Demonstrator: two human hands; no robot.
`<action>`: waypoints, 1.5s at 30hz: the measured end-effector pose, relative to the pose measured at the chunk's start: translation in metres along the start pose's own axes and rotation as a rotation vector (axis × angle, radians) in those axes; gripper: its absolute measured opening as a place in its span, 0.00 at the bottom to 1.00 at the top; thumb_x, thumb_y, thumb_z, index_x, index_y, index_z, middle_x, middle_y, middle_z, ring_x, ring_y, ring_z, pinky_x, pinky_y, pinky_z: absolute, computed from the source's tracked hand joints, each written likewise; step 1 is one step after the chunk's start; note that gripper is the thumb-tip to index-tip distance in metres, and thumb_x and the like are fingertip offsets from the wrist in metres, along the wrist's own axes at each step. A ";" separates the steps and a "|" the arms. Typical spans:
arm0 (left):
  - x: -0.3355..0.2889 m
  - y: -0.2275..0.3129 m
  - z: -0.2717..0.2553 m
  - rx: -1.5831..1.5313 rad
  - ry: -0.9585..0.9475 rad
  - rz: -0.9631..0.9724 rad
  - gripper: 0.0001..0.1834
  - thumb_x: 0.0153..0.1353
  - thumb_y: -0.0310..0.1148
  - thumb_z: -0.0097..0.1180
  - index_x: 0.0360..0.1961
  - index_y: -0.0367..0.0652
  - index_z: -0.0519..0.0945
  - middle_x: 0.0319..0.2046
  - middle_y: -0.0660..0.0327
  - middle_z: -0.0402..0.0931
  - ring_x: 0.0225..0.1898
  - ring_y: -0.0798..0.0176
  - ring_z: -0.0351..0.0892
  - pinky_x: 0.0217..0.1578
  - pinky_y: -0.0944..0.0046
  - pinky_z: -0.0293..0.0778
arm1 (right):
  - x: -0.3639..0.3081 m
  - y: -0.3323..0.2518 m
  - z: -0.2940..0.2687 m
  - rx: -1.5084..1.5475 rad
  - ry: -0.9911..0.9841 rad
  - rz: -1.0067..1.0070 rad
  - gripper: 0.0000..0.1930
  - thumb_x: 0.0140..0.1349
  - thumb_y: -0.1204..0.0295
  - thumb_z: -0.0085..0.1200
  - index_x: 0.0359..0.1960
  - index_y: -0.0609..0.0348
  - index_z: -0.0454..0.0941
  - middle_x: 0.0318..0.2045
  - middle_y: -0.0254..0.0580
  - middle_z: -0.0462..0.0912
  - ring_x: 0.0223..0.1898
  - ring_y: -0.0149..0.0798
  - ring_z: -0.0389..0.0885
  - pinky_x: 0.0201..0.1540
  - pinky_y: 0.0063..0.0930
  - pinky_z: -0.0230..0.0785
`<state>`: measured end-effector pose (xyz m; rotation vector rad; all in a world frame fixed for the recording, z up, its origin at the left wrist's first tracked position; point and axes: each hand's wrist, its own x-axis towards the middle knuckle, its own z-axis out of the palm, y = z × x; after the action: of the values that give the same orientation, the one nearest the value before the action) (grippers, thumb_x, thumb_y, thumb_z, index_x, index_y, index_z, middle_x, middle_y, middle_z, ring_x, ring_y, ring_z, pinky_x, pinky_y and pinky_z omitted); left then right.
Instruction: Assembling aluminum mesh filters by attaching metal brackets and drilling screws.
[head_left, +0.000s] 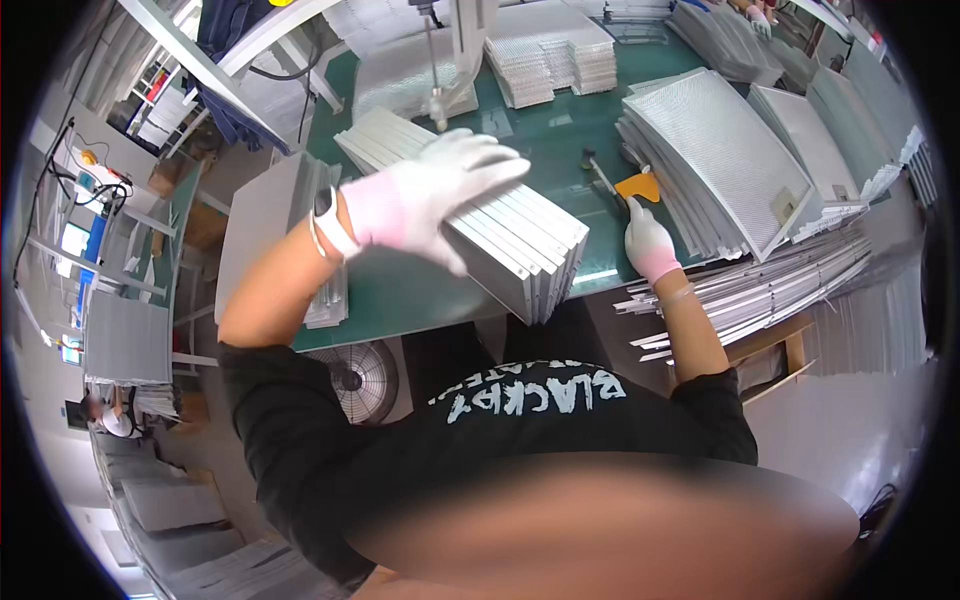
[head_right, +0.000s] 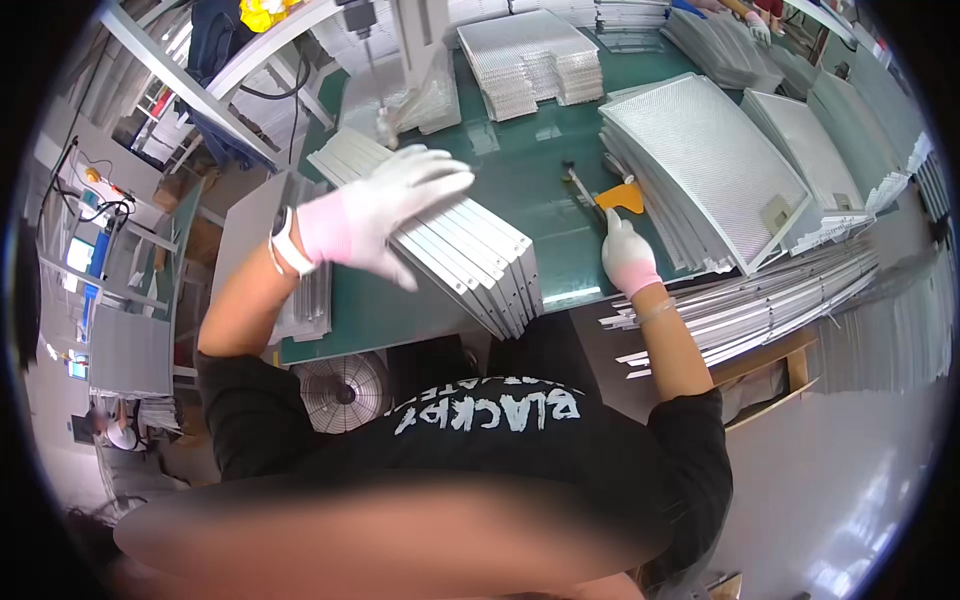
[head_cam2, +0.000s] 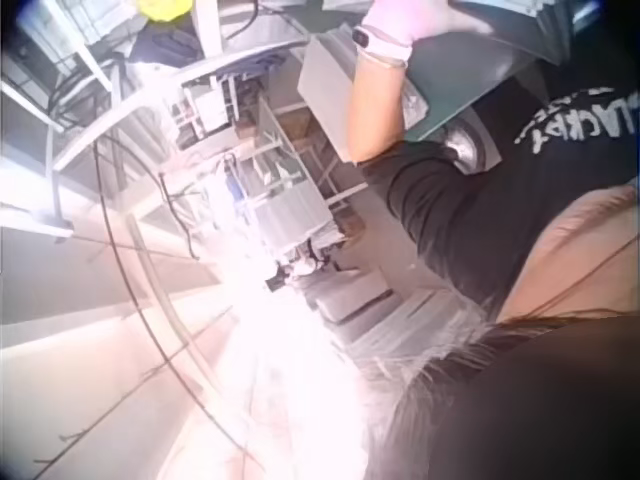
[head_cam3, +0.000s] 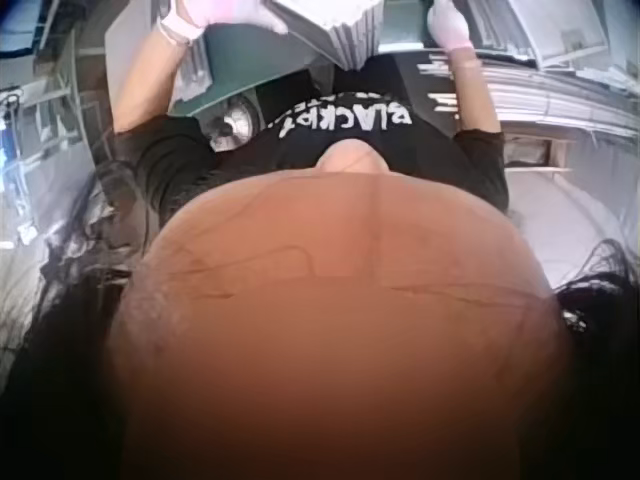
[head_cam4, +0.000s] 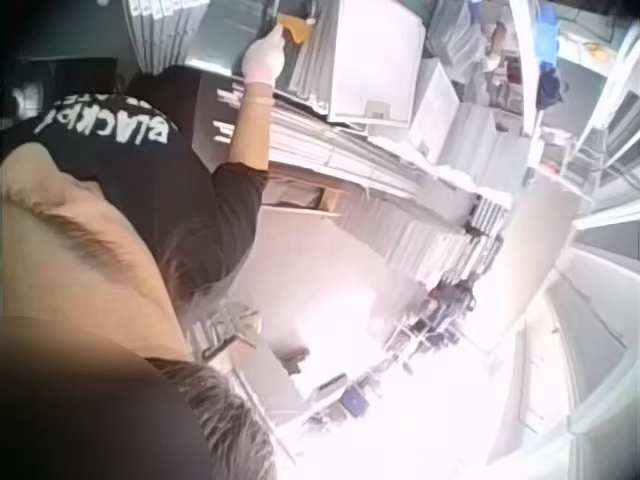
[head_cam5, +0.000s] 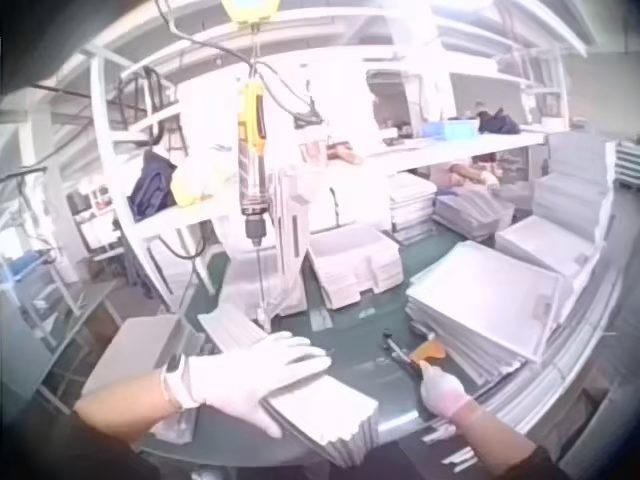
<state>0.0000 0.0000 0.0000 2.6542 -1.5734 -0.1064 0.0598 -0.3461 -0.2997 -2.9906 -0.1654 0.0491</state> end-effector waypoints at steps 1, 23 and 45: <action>0.001 0.010 0.002 -0.013 0.035 0.023 0.60 0.33 0.44 0.77 0.69 0.40 0.60 0.64 0.46 0.61 0.69 0.42 0.56 0.71 0.43 0.48 | -0.006 0.001 0.005 0.312 0.121 -0.072 0.31 0.66 0.68 0.51 0.70 0.55 0.57 0.53 0.52 0.76 0.39 0.46 0.85 0.42 0.39 0.77; 0.032 -0.031 0.036 0.146 0.278 -0.173 0.51 0.47 0.53 0.70 0.70 0.44 0.63 0.62 0.45 0.65 0.63 0.42 0.63 0.66 0.51 0.60 | -0.140 -0.169 -0.023 1.619 0.392 -0.314 0.34 0.70 0.77 0.41 0.75 0.54 0.42 0.31 0.36 0.74 0.21 0.23 0.65 0.26 0.17 0.64; 0.028 -0.033 0.028 0.069 0.212 -0.175 0.51 0.53 0.49 0.66 0.73 0.42 0.55 0.69 0.45 0.58 0.70 0.42 0.56 0.70 0.52 0.53 | -0.117 -0.162 -0.024 1.873 0.489 -0.183 0.35 0.68 0.82 0.38 0.75 0.54 0.41 0.32 0.35 0.71 0.22 0.23 0.65 0.25 0.17 0.64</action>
<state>0.0395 -0.0090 -0.0312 2.7433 -1.3048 0.2186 -0.0728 -0.2035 -0.2493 -1.0590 -0.1698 -0.3361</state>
